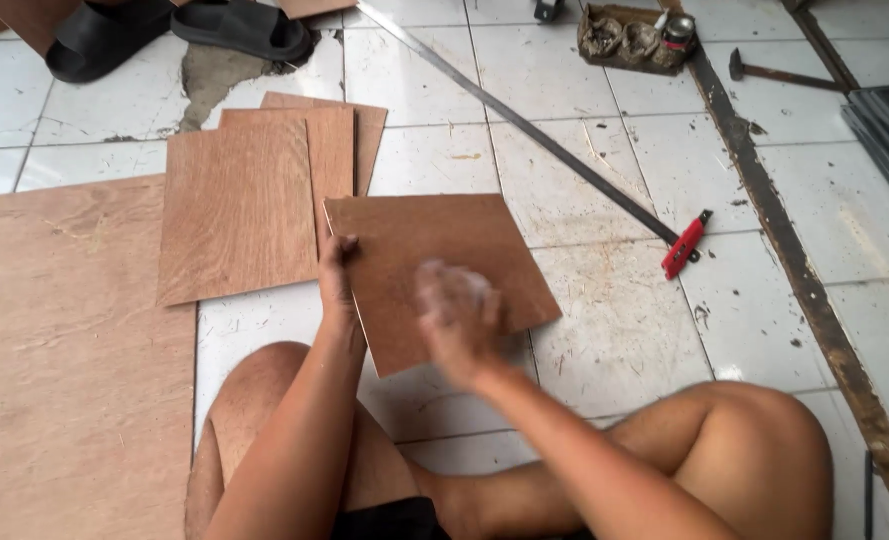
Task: The person sits on the floor and sands the surface and edges of rectangular wood panels using a sanding block. After sanding, the person wipes the panel with a cloth and places it into a frame. The person repeats this process for multiple panels.
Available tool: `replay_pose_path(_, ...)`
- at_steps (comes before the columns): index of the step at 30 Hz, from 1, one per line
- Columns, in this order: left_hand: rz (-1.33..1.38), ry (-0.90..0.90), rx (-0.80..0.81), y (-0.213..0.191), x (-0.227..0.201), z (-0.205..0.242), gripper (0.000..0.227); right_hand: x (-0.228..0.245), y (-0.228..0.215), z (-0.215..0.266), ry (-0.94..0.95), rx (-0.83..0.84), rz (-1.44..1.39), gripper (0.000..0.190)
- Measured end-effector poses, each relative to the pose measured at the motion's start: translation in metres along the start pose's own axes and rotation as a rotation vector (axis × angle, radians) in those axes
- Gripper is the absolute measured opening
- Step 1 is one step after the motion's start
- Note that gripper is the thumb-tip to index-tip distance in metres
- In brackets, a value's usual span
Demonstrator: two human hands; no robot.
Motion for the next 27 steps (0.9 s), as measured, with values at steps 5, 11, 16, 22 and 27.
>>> replay_pose_path(5, 0.013, -0.122, -0.055, -0.015, 0.025, -0.013, 0.065, -0.098, -0.004, -0.031, 0.174, -0.064, 0.328, 0.041)
replay_pose_path(11, 0.034, -0.159, -0.1, -0.017, 0.02, -0.013, 0.062, 0.027, -0.016, -0.047, 0.014, 0.165, 0.078, 0.029)
replay_pose_path(16, 0.001, -0.218, -0.128, -0.01, 0.014, -0.003, 0.032, -0.144, 0.033, -0.106, 0.563, 0.186, 0.174, 0.053)
replay_pose_path(22, 0.0, -0.225, -0.168, -0.011, 0.009, 0.005, 0.029, 0.009, 0.048, -0.095, -0.205, 0.281, 0.136, 0.055)
replay_pose_path(27, -0.102, -0.146, -0.039, 0.015, -0.013, 0.005, 0.061, -0.129, 0.008, -0.146, 0.094, 0.185, 0.291, 0.049)
Point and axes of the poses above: each hand's wrist, its own z-axis away from the middle knuckle, its own y-axis out of the palm, x = y × z, the point moved 9 cm from there along -z, towards the middle knuckle, and after that the axes turned 9 degrees about -x, right-handed, at the moved point
